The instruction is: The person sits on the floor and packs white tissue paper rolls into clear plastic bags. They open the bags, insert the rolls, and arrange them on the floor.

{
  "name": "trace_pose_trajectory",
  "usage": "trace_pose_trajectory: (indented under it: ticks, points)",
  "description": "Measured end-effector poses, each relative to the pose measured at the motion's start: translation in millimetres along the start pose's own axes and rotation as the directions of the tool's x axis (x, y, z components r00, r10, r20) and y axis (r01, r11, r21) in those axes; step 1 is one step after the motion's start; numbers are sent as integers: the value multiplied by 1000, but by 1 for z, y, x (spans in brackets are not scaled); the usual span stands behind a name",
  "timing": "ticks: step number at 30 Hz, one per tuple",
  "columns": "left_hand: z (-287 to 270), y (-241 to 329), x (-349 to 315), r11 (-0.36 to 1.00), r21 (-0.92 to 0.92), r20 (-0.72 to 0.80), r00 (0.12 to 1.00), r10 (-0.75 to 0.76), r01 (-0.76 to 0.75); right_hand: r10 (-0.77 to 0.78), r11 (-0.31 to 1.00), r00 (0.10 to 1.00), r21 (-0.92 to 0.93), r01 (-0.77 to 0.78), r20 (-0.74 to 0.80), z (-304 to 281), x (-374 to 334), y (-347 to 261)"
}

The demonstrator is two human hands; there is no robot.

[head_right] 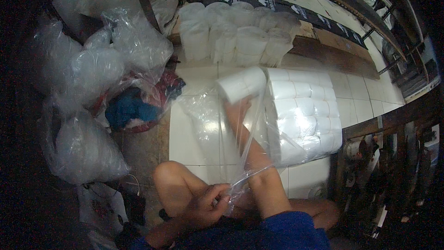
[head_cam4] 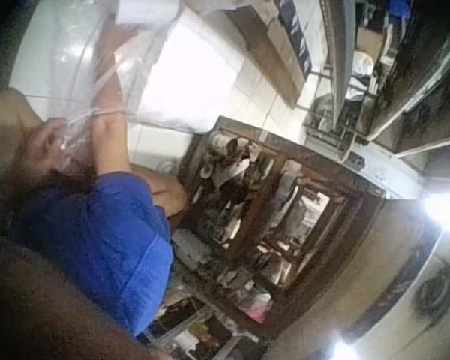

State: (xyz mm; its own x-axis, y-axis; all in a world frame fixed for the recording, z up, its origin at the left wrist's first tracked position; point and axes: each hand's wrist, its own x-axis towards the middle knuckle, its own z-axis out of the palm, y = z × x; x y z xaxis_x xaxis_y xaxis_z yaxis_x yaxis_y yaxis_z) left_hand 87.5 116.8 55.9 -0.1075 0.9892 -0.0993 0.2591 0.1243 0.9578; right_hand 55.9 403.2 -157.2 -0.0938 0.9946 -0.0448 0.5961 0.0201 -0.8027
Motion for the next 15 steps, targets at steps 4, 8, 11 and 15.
trace_pose_trajectory:
  ticks: [4, 8, 11, 15]
  points:
    - [-8, -1, 1, 982, 79, -36, 984, 176, -173, 41, 999, 999, 4, -41, 33, 5, 4, 1]
    - [-8, -3, 3, 978, 57, -64, 977, 204, -200, 101, 995, 995, 2, -101, -17, 6, 5, -4]
    - [-2, -9, 2, 992, -37, -113, 987, 114, -119, -45, 997, 995, -61, 40, -93, 3, -1, -6]
    - [-4, -7, 7, 994, -76, -68, 995, 67, -72, -270, 962, 955, -82, 261, -121, 5, 1, 10]
